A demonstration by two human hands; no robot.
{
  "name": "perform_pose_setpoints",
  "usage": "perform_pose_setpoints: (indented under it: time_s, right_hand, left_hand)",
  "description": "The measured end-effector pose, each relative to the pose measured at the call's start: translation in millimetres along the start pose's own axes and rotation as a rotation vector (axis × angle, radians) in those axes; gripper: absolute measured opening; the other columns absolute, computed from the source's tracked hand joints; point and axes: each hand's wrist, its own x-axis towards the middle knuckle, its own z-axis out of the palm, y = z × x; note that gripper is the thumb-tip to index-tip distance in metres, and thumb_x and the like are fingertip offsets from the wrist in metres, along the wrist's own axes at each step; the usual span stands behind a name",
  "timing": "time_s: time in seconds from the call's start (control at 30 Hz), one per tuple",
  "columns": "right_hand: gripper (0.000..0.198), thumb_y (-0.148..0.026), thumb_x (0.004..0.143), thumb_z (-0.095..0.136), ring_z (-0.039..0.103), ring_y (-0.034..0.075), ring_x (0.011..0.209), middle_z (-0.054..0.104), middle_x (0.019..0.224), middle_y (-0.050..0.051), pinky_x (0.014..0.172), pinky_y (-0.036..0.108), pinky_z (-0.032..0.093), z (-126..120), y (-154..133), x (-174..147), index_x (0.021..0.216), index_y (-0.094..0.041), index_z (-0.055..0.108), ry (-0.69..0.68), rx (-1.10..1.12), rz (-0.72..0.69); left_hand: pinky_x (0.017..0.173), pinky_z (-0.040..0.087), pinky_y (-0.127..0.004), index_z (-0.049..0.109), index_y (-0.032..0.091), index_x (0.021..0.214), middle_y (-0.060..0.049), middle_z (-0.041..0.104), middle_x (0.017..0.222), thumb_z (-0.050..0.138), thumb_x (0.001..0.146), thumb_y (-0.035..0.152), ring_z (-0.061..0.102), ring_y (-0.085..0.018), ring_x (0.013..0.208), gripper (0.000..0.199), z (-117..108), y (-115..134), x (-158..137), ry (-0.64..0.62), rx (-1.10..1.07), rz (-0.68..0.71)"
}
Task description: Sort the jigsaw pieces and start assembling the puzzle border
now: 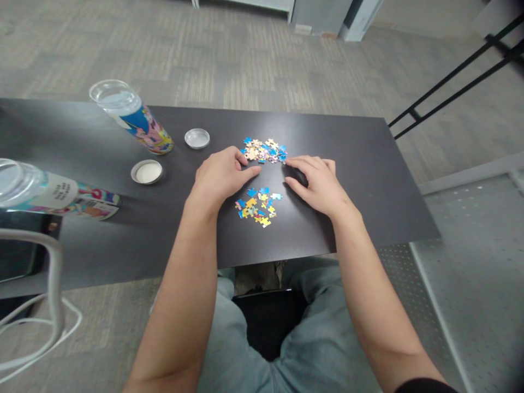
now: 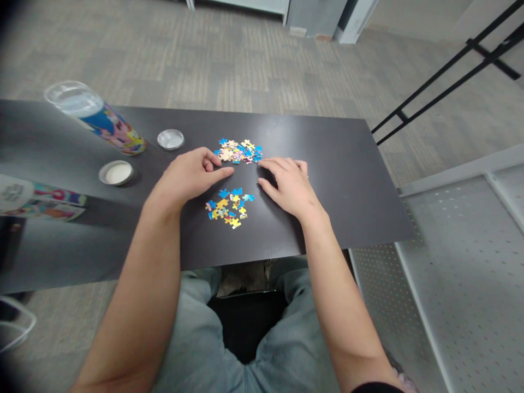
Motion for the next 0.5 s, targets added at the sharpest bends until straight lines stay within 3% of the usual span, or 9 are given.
perform_pose_setpoints:
  time_s: [0.3,0.5]
  right_hand:
    - [0.047,-0.036,0.123,0.071,0.074,0.054,0.163,0.082,0.177,0.017,0.133,0.088,0.058,8.7,1.1,6.4,0.165,-0.04,0.091,-0.004,-0.072,-0.001]
    - [0.05,-0.038,0.124,0.071,0.068,0.056,0.169,0.078,0.186,0.013,0.135,0.092,0.055,18.0,2.8,15.7,0.17,-0.04,0.09,-0.011,-0.086,-0.01]
  left_hand:
    - [0.083,0.042,-0.045,0.078,0.03,0.108,-0.003,0.085,0.104,0.1,0.104,0.057,0.074,-0.029,0.096,0.034,-0.7,1.3,-1.7,0.006,-0.012,0.003]
    - [0.083,0.043,-0.044,0.078,0.03,0.106,-0.003,0.085,0.105,0.1,0.104,0.057,0.074,-0.029,0.096,0.036,-0.8,2.0,-1.6,0.007,-0.001,0.001]
